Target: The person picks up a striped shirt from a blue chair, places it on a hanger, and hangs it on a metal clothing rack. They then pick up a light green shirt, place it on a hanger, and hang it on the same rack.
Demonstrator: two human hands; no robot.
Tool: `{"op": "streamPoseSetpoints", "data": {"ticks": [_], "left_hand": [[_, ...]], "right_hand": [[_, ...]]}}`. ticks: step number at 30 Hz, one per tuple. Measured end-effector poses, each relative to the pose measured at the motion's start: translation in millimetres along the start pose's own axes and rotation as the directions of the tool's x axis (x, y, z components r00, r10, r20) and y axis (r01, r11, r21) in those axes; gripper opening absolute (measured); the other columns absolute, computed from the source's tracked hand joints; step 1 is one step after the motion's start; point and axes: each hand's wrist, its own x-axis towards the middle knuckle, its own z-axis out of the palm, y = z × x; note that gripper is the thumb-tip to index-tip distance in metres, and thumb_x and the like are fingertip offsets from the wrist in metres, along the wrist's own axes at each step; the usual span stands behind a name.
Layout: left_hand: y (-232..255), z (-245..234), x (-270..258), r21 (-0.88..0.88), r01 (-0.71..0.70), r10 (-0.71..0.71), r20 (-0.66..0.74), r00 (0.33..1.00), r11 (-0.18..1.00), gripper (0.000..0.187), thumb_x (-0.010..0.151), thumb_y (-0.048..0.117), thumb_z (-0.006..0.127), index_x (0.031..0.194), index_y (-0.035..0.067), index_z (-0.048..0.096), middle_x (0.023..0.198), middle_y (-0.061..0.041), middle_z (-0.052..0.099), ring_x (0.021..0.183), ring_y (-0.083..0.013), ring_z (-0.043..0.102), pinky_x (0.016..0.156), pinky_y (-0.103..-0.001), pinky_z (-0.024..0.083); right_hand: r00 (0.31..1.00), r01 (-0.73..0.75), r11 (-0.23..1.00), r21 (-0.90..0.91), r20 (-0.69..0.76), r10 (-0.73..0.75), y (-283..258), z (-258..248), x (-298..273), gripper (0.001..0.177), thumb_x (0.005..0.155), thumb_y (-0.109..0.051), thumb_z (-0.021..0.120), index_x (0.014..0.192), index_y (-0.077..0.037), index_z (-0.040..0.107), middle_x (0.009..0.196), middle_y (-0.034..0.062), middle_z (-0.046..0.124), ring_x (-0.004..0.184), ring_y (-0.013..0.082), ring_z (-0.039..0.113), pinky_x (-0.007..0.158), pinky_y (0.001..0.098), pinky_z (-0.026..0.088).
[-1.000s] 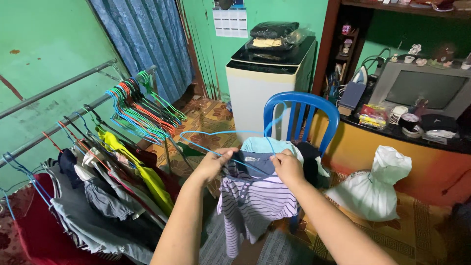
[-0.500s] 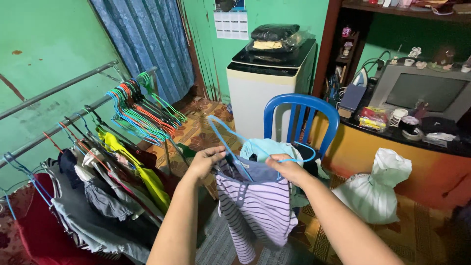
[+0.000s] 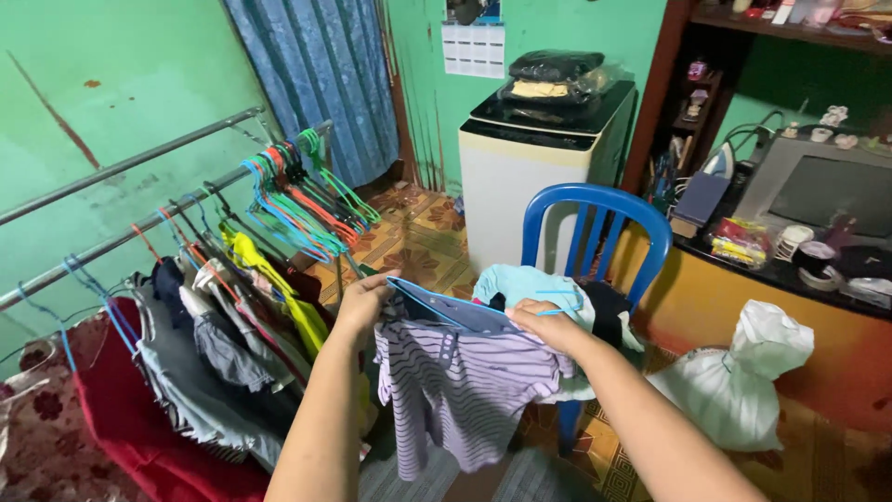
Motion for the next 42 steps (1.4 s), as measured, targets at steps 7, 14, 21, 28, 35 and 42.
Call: {"op": "streamPoseSetpoints", "data": {"ticks": [7, 14, 21, 28, 35, 42], "left_hand": [[-12.4, -28.0, -21.9, 0.627, -0.05, 0.235, -0.216, 0.948, 0.778, 0.033, 0.082, 0.021, 0.065, 0.1, 0.042, 0.082, 0.1, 0.003, 0.076, 0.105, -0.0273, 0.071, 0.09, -0.043, 0.057], [5.2, -10.4, -67.7, 0.847, -0.161, 0.447, -0.098, 0.889, 0.507, 0.027, 0.083, 0.021, 0.064, 0.105, 0.033, 0.073, 0.106, 0.001, 0.068, 0.1, -0.0278, 0.072, 0.088, -0.044, 0.06], [-6.8, -16.0, -75.2, 0.853, -0.406, 0.338, 0.295, 0.894, 0.33, 0.047, 0.079, 0.027, 0.073, 0.125, 0.015, 0.072, 0.126, -0.017, 0.069, 0.129, -0.036, 0.06, 0.11, -0.05, 0.042], [-10.5, -43.6, -107.0, 0.85, -0.399, 0.421, 0.24, 0.875, 0.345, 0.044, 0.098, 0.057, 0.046, 0.103, 0.018, 0.066, 0.097, -0.012, 0.065, 0.108, -0.034, 0.064, 0.102, -0.052, 0.044], [-32.7, -107.6, -102.5, 0.971, -0.164, 0.584, 0.034, 0.811, 0.171, 0.042, 0.097, 0.06, 0.05, 0.1, 0.022, 0.068, 0.089, -0.006, 0.063, 0.097, -0.0308, 0.065, 0.085, -0.045, 0.051], [-13.6, -158.3, -132.7, 0.955, -0.159, 0.627, -0.035, 0.778, 0.25, 0.033, 0.099, 0.053, 0.053, 0.102, 0.022, 0.065, 0.089, -0.006, 0.057, 0.1, -0.0317, 0.062, 0.092, -0.045, 0.047]], "right_hand": [[0.987, -0.074, 0.973, -0.219, 0.12, 0.102, -19.4, 18.9, 5.2, 0.034, 0.091, -0.027, 0.07, 0.075, 0.003, 0.074, 0.093, 0.0145, 0.074, 0.097, 0.0277, 0.066, 0.099, 0.0393, 0.048], [0.977, 0.149, 0.854, -0.498, 0.205, -0.051, -15.3, 77.6, 27.0, 0.049, 0.095, -0.047, 0.063, 0.085, -0.001, 0.076, 0.102, 0.0207, 0.075, 0.11, 0.0396, 0.067, 0.102, 0.0476, 0.049], [0.947, 0.286, 0.808, -0.515, 0.024, -0.319, -7.3, 122.2, 54.7, 0.047, 0.093, -0.052, 0.065, 0.064, -0.015, 0.064, 0.072, 0.007, 0.07, 0.081, 0.0273, 0.071, 0.075, 0.0363, 0.055], [0.859, 0.51, 0.851, -0.127, 0.033, -0.511, -8.1, 147.9, 52.6, 0.016, 0.079, -0.014, 0.083, 0.088, -0.006, 0.073, 0.089, 0.008, 0.068, 0.089, 0.0246, 0.069, 0.085, 0.0335, 0.053], [0.942, 0.335, 0.931, 0.146, -0.032, -0.334, -42.8, 150.1, 28.5, 0.03, 0.078, -0.003, 0.082, 0.107, -0.008, 0.073, 0.064, -0.002, 0.063, 0.046, 0.0002, 0.041, 0.043, 0.0164, 0.03], [0.937, 0.185, 0.981, -0.052, 0.311, -0.16, -54.3, 156.4, 11.3, 0.039, 0.098, -0.025, 0.065, 0.133, -0.009, 0.067, 0.126, 0.0223, 0.069, 0.117, 0.0318, 0.065, 0.102, 0.0452, 0.051]]}}
